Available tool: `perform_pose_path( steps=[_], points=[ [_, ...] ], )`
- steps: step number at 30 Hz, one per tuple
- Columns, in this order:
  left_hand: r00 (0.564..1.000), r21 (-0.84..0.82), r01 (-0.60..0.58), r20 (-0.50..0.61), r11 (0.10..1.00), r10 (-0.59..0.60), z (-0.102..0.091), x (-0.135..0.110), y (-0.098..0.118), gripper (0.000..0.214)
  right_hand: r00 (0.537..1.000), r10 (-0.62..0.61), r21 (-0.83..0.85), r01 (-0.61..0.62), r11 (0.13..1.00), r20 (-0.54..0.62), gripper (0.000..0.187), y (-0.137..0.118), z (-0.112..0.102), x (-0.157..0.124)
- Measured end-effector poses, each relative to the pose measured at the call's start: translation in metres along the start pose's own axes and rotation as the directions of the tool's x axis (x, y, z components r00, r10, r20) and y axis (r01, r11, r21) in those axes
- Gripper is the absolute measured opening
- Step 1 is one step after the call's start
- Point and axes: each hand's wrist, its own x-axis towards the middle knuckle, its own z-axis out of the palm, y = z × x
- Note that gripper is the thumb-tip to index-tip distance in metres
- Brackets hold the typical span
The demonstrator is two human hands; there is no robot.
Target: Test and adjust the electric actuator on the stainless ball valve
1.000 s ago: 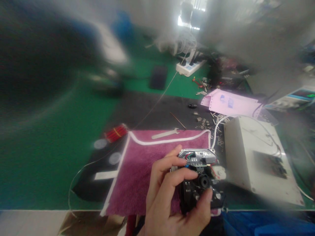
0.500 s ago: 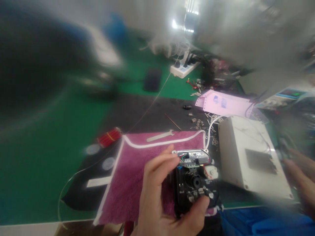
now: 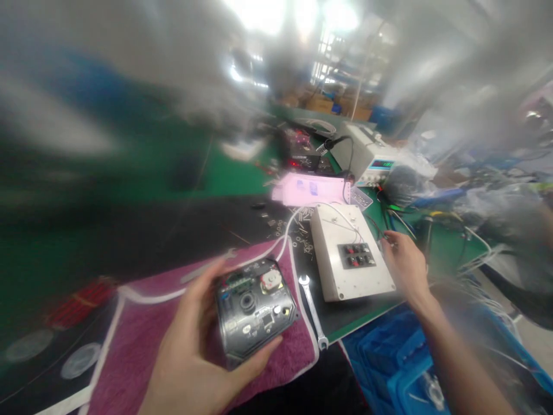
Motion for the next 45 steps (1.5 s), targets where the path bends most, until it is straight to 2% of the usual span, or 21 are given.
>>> perform_pose_path(
  steps=[2, 6, 8, 10, 14, 17, 19, 21, 23, 25, 27, 28, 30, 31, 32, 33, 35, 38, 41, 45],
  points=[
    [0.994, -0.058, 0.091, 0.066, 0.994, -0.087, 0.008, -0.001, 0.007, 0.111, 0.999, -0.033, -0.028, 0.033, 0.999, -0.012, 0.044, -0.002, 0.003, 0.008],
    [0.990, -0.117, 0.109, -0.076, 0.987, -0.118, 0.023, -0.001, 0.013, 0.107, 0.997, -0.077, -0.054, 0.078, 0.995, 0.015, 0.040, -0.004, 0.003, 0.016],
    [0.989, -0.125, 0.095, -0.101, 0.988, -0.108, 0.029, -0.003, 0.014, 0.105, 0.997, -0.078, -0.043, 0.078, 0.996, -0.011, 0.041, -0.007, -0.004, 0.013],
    [0.992, -0.070, 0.042, -0.114, 0.997, -0.050, 0.034, -0.006, 0.014, 0.104, 0.995, -0.080, -0.004, 0.080, 0.997, -0.062, 0.042, -0.011, -0.015, 0.007],
    [0.988, 0.160, -0.097, -0.105, 0.982, 0.115, 0.034, -0.011, 0.012, 0.103, 0.982, -0.131, 0.145, 0.150, 0.978, -0.134, 0.040, -0.034, -0.043, 0.002],
    [0.994, 0.137, -0.107, -0.002, 0.985, 0.109, 0.021, -0.012, 0.010, 0.102, 0.973, -0.218, 0.293, 0.230, 0.928, -0.075, 0.033, -0.062, -0.054, 0.017],
    [0.988, 0.072, -0.080, 0.137, 0.994, 0.070, 0.005, -0.007, 0.007, 0.101, 0.964, -0.267, 0.382, 0.244, 0.891, 0.005, 0.030, -0.079, -0.053, 0.036],
    [0.957, 0.073, -0.076, 0.284, 0.994, 0.053, -0.015, 0.006, 0.006, 0.100, 0.956, -0.289, 0.426, 0.238, 0.873, 0.058, 0.029, -0.091, -0.047, 0.055],
    [0.907, 0.125, -0.142, 0.413, 0.982, 0.078, -0.036, 0.026, 0.008, 0.100, 0.950, -0.298, 0.454, 0.223, 0.863, 0.099, 0.029, -0.096, -0.040, 0.067],
    [0.833, 0.111, -0.191, 0.544, 0.975, 0.101, -0.051, 0.053, 0.012, 0.103, 0.947, -0.296, 0.469, 0.207, 0.858, 0.124, 0.030, -0.097, -0.034, 0.070],
    [0.705, 0.045, -0.164, 0.704, 0.985, 0.085, -0.058, 0.081, 0.017, 0.121, 0.951, -0.283, 0.463, 0.196, 0.864, 0.127, 0.033, -0.093, -0.031, 0.066],
    [0.613, 0.023, -0.179, 0.784, 0.984, 0.093, -0.059, 0.094, 0.020, 0.130, 0.954, -0.274, 0.453, 0.192, 0.870, 0.124, 0.034, -0.091, -0.031, 0.064],
    [0.453, -0.025, -0.265, 0.880, 0.964, 0.147, -0.053, 0.115, 0.024, 0.135, 0.958, -0.260, 0.425, 0.187, 0.886, 0.119, 0.036, -0.086, -0.034, 0.059],
    [0.405, -0.053, -0.292, 0.898, 0.955, 0.173, -0.047, 0.122, 0.025, 0.128, 0.961, -0.252, 0.407, 0.185, 0.894, 0.117, 0.037, -0.084, -0.037, 0.057],
    [0.390, -0.069, -0.300, 0.901, 0.951, 0.188, -0.041, 0.127, 0.026, 0.120, 0.963, -0.243, 0.390, 0.181, 0.903, 0.117, 0.037, -0.082, -0.039, 0.056],
    [0.402, -0.067, -0.300, 0.896, 0.952, 0.189, -0.034, 0.130, 0.025, 0.114, 0.966, -0.232, 0.372, 0.174, 0.912, 0.117, 0.038, -0.080, -0.042, 0.055],
    [0.485, -0.036, -0.249, 0.860, 0.968, 0.157, -0.021, 0.131, 0.022, 0.103, 0.971, -0.206, 0.335, 0.154, 0.930, 0.124, 0.039, -0.077, -0.046, 0.054],
    [0.618, -0.039, -0.032, 0.785, 0.999, 0.050, -0.007, 0.127, 0.011, 0.087, 0.972, -0.173, 0.281, 0.124, 0.952, 0.157, 0.041, -0.075, -0.047, 0.057],
    [0.668, -0.165, 0.200, 0.744, 0.966, -0.011, 0.000, 0.123, -0.002, 0.066, 0.968, -0.163, 0.243, 0.114, 0.963, 0.191, 0.040, -0.076, -0.042, 0.060],
    [0.738, -0.237, 0.278, 0.673, 0.931, -0.049, 0.008, 0.118, -0.013, 0.058, 0.959, -0.185, 0.238, 0.132, 0.962, 0.214, 0.037, -0.079, -0.038, 0.062]
  ],
)
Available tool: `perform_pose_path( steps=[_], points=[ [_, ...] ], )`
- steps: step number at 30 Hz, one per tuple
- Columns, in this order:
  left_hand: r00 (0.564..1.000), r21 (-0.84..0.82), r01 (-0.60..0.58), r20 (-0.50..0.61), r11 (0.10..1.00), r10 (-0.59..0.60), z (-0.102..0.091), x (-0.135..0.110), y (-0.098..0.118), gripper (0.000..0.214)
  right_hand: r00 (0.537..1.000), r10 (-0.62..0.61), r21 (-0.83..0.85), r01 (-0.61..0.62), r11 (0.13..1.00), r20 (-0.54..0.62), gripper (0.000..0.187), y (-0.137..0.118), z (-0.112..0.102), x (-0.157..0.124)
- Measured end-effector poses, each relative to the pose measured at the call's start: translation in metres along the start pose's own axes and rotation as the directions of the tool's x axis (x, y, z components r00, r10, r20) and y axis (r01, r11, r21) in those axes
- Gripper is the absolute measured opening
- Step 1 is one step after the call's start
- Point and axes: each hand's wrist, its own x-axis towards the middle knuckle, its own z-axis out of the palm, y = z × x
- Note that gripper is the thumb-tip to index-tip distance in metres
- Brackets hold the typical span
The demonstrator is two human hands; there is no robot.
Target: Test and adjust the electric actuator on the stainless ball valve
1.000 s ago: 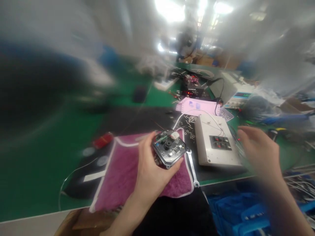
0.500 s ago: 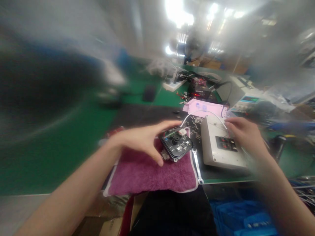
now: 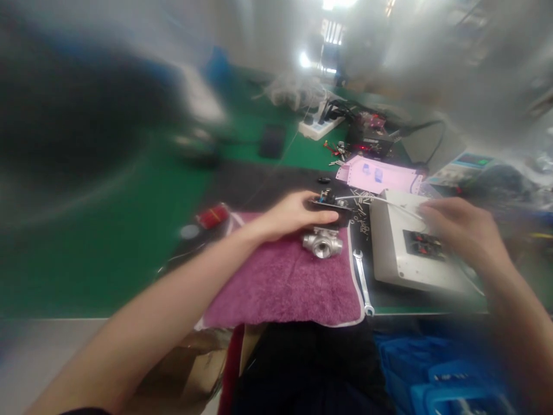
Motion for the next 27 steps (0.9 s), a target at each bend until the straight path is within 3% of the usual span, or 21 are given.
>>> perform_pose_path(
  steps=[8, 15, 27],
  points=[
    [0.994, -0.022, -0.034, -0.103, 0.999, 0.031, 0.008, 0.002, -0.011, 0.061, 0.998, -0.060, -0.030, 0.060, 0.998, -0.023, 0.031, 0.006, 0.002, -0.001],
    [0.993, 0.013, -0.042, -0.110, 0.999, 0.044, 0.005, -0.001, -0.014, 0.063, 0.990, -0.118, -0.099, 0.110, 0.989, -0.080, 0.035, 0.010, 0.007, -0.004],
    [0.989, 0.169, -0.085, -0.104, 0.982, 0.104, 0.000, -0.004, -0.019, 0.069, 0.956, -0.290, -0.092, 0.285, 0.954, -0.046, 0.031, 0.007, 0.000, 0.004]
  ],
)
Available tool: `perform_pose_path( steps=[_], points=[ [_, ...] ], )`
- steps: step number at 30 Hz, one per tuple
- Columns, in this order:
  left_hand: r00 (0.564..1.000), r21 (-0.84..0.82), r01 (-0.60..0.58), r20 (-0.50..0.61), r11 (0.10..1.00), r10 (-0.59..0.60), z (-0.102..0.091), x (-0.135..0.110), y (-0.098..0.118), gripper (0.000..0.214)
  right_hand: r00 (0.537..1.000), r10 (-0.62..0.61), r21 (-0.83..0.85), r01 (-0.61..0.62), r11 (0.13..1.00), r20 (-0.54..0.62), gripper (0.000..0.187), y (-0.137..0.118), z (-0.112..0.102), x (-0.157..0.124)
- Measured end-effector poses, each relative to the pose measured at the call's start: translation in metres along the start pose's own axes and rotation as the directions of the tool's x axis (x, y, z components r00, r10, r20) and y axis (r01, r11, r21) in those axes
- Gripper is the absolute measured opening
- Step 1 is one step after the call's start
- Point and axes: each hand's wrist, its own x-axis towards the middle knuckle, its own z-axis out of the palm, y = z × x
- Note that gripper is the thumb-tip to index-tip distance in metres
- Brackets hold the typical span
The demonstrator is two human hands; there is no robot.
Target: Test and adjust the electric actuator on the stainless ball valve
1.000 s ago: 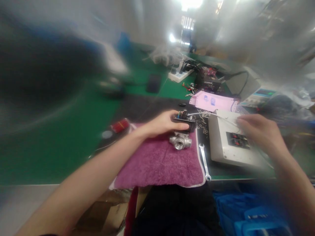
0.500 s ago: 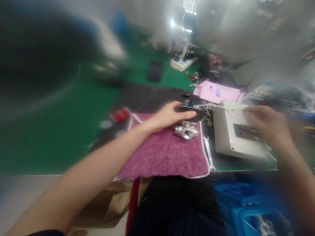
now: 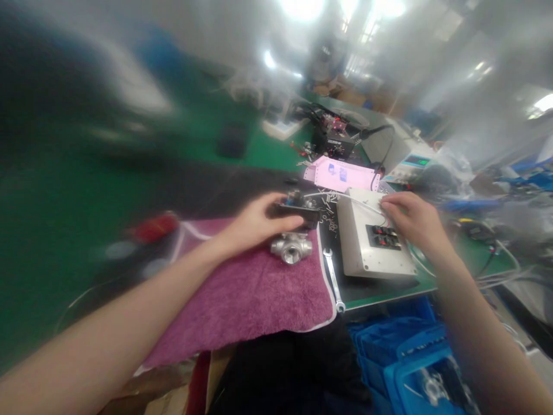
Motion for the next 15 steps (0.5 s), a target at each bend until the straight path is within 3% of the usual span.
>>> perform_pose_path(
  steps=[9, 12, 15],
  points=[
    [0.990, 0.134, -0.136, 0.047, 0.982, 0.131, -0.004, -0.008, 0.007, 0.074, 0.993, -0.111, 0.102, 0.106, 0.989, 0.043, 0.024, -0.022, 0.004, 0.020],
    [0.986, 0.091, -0.156, 0.070, 0.984, 0.150, -0.002, -0.012, 0.010, 0.079, 0.994, -0.092, 0.095, 0.097, 0.991, -0.056, 0.024, -0.039, -0.003, 0.015],
    [0.982, 0.045, -0.170, 0.088, 0.984, 0.166, 0.000, -0.014, 0.011, 0.079, 0.986, -0.056, 0.133, 0.078, 0.988, -0.157, 0.023, -0.081, -0.016, 0.003]
  ],
)
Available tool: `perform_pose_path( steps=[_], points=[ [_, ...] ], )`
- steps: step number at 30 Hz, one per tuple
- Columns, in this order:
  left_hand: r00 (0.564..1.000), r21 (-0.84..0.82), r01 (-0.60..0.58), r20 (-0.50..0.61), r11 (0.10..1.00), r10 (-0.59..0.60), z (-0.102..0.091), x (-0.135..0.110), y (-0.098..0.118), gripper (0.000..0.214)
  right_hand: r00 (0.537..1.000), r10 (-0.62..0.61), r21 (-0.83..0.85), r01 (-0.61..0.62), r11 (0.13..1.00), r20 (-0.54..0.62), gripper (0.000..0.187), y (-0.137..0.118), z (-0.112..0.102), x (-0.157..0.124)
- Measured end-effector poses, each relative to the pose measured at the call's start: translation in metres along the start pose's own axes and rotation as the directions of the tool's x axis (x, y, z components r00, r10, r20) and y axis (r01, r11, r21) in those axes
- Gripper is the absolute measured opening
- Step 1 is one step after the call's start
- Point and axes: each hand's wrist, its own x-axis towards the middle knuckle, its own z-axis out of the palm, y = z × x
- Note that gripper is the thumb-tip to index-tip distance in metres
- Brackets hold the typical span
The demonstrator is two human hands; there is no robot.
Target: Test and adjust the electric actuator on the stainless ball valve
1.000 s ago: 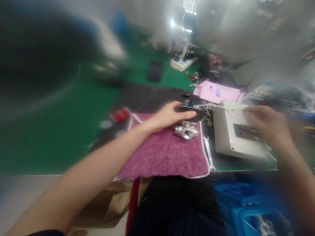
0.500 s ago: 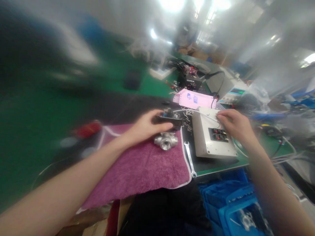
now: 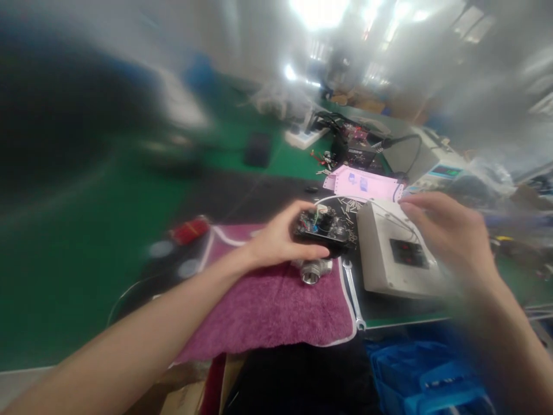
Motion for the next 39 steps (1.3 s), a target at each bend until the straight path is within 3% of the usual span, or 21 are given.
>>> perform_pose_path(
  steps=[4, 7, 12, 17, 39],
  points=[
    [0.999, 0.013, -0.034, -0.008, 0.999, 0.034, 0.002, 0.000, 0.000, 0.080, 0.979, -0.078, 0.183, 0.043, 0.982, 0.188, 0.022, -0.067, 0.009, -0.001],
    [0.999, 0.027, -0.048, -0.010, 0.998, 0.048, 0.003, 0.001, 0.000, 0.080, 0.954, -0.114, 0.246, 0.044, 0.968, 0.278, 0.025, -0.091, 0.031, 0.006],
    [0.999, -0.004, -0.054, 0.000, 0.999, 0.054, 0.005, 0.000, 0.002, 0.081, 0.942, -0.048, 0.324, -0.065, 0.944, 0.331, 0.028, -0.091, 0.051, 0.011],
    [0.996, -0.033, -0.090, -0.007, 0.995, 0.090, 0.005, 0.002, -0.001, 0.077, 0.936, -0.090, 0.296, -0.015, 0.955, 0.340, 0.018, -0.096, 0.048, 0.012],
    [0.994, -0.067, -0.111, -0.021, 0.992, 0.110, 0.004, 0.004, -0.004, 0.077, 0.894, -0.030, 0.412, -0.176, 0.894, 0.448, 0.027, -0.097, 0.051, 0.010]
  ],
)
